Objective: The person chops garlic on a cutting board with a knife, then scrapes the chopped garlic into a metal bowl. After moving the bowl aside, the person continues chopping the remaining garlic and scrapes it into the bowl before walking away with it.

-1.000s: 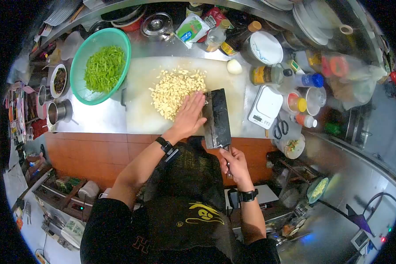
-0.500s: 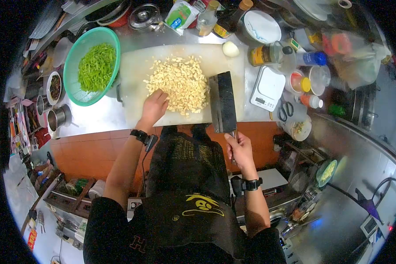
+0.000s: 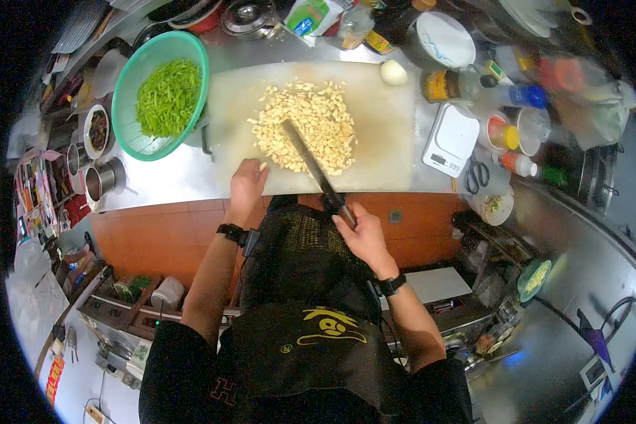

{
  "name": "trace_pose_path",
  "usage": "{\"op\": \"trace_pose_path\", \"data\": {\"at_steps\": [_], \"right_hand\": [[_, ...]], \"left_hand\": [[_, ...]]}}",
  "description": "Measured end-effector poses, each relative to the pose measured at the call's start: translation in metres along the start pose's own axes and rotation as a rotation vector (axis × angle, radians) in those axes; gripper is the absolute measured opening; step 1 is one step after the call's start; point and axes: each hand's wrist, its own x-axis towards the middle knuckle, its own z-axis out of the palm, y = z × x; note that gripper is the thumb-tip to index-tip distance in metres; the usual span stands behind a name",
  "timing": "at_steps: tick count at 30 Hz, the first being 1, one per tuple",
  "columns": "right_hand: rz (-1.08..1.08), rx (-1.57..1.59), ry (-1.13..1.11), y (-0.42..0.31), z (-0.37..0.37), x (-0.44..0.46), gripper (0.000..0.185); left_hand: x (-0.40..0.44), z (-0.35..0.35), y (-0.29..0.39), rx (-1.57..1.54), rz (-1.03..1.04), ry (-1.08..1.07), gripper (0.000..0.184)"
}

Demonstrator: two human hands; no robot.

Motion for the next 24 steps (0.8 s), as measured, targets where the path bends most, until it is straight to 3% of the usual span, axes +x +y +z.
{"op": "trace_pose_path", "data": {"at_steps": [1,4,7,10,17,24], "right_hand": [[-0.062,-0.023,-0.012,-0.003,0.010,0.007,0.030],[-0.186,-0.136,-0.073,-0.007,0.049,0.022,0.031],[-0.062,-0.186,-0.194,-0.016,0.074,0.034,0.030],[-0.084,-0.211,-0.185,-0.018,0.086,0.036,0.030],[-0.136,-0.357,-0.169,-0.009,0.109,0.047,0.032],[-0.142,-0.172,-0.122,-0.017,0.108,0.049,0.035]], "left_hand": [[0.001,-0.006,0.001,-0.034,0.011,0.027,0.022],[-0.009,-0.038,-0.001,-0.193,-0.247,0.087,0.019],[-0.013,-0.062,-0.008,-0.186,-0.145,0.044,0.014],[-0.009,-0.046,0.000,-0.088,0.187,0.065,0.011],[-0.008,-0.014,-0.011,-0.010,0.189,-0.004,0.015],[-0.006,-0.017,-0.005,-0.136,0.142,0.053,0.014]]}}
